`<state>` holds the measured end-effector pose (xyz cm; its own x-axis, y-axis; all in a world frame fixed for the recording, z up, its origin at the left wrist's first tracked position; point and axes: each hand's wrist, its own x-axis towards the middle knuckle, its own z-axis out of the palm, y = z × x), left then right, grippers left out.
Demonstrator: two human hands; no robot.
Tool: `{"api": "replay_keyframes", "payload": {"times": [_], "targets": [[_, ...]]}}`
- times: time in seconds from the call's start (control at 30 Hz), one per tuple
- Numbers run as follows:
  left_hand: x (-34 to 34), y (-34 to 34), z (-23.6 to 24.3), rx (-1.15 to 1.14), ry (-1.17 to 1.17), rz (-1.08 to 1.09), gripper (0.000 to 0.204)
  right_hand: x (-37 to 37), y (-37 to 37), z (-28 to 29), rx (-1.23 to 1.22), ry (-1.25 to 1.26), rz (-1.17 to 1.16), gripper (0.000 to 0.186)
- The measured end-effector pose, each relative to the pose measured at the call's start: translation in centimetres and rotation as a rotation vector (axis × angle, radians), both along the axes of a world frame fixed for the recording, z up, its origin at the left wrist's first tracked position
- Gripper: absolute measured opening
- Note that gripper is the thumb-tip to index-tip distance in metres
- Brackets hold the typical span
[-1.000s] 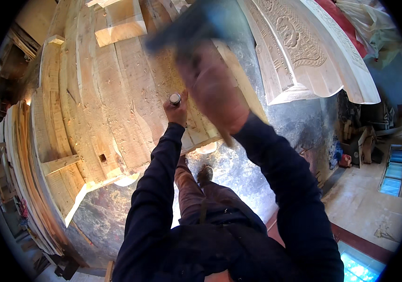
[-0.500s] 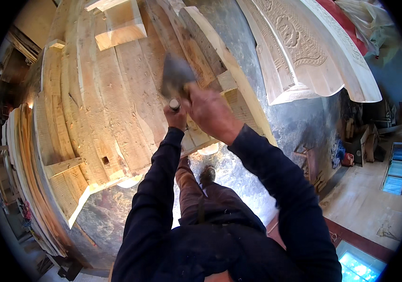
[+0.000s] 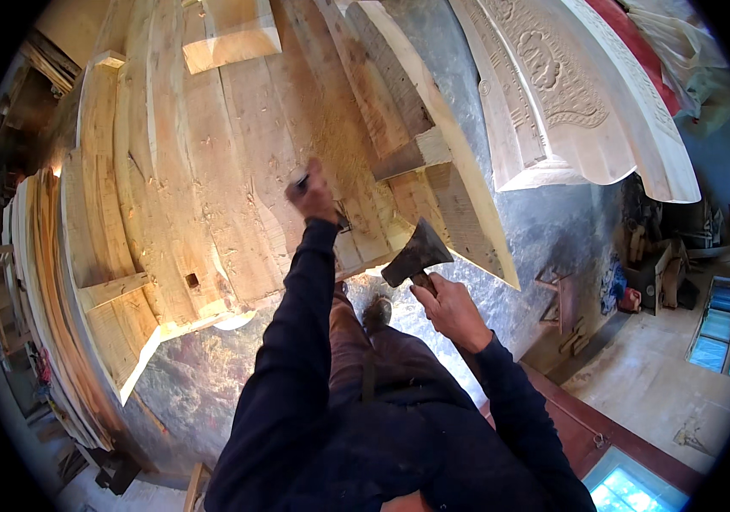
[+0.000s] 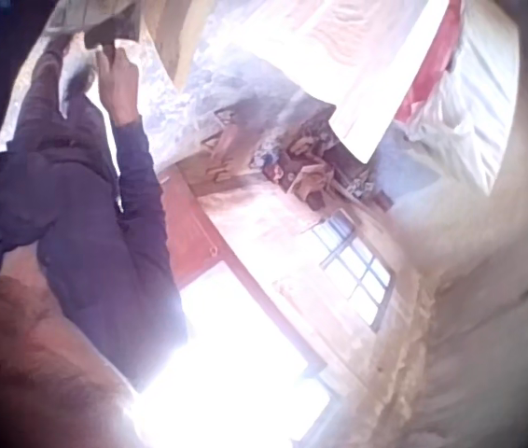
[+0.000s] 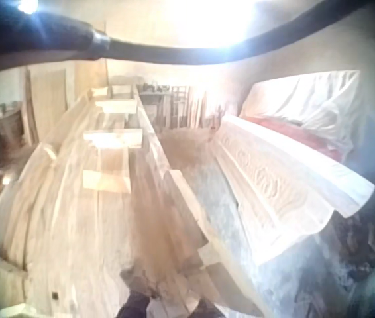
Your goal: The person holds a metal chisel against a wooden beam and strikes it repeatedly with an axe head to carve out rectangular slots. The person clears away wood shavings from the workspace by hand while continuing to shape the holes in the wood.
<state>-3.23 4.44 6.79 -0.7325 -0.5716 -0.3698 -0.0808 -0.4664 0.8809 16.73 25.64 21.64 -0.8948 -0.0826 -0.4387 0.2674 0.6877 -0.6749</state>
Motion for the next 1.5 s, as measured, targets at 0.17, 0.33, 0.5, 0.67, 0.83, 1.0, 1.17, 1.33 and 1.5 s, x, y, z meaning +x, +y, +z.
{"api": "replay_keyframes", "payload": {"times": [0.17,0.33,0.5,0.67,0.83,1.0,1.17,1.33,1.5], "targets": [[-1.7,3.4,0.1,-0.303,0.193,-0.296,0.024,1.5,-0.2,-0.7,-0.024,-0.046,-0.011,0.037],[-2.2,-1.0,1.8,0.165,0.126,-0.418,0.037,1.9,0.3,-0.9,-0.018,-0.070,-0.031,0.036],[-2.1,0.9,2.2,-0.039,0.067,-0.297,0.038,1.0,0.0,-0.7,-0.015,-0.066,-0.019,0.036],[-2.0,0.4,1.1,-0.058,0.121,-0.311,0.032,-0.7,-0.6,-0.5,-0.034,-0.026,0.015,0.036],[-1.3,1.3,1.7,-0.128,0.118,-0.319,0.036,-1.6,-1.1,-0.7,-0.026,-0.004,0.010,0.036],[-1.2,3.0,1.0,-0.319,0.220,-0.378,0.033,-2.1,-1.3,-0.5,-0.029,0.030,0.024,0.035],[-0.8,2.5,1.4,-0.357,0.171,-0.396,0.031,-3.5,-0.8,1.0,-0.041,0.019,0.010,0.034],[-0.1,3.0,1.6,-0.275,0.240,-0.310,0.029,-8.6,-1.6,7.1,-0.092,0.310,0.017,0.030],[0.3,2.1,0.6,-0.291,0.138,-0.309,0.035,-14.9,-3.2,15.6,-0.454,0.539,-0.061,0.041]]}}
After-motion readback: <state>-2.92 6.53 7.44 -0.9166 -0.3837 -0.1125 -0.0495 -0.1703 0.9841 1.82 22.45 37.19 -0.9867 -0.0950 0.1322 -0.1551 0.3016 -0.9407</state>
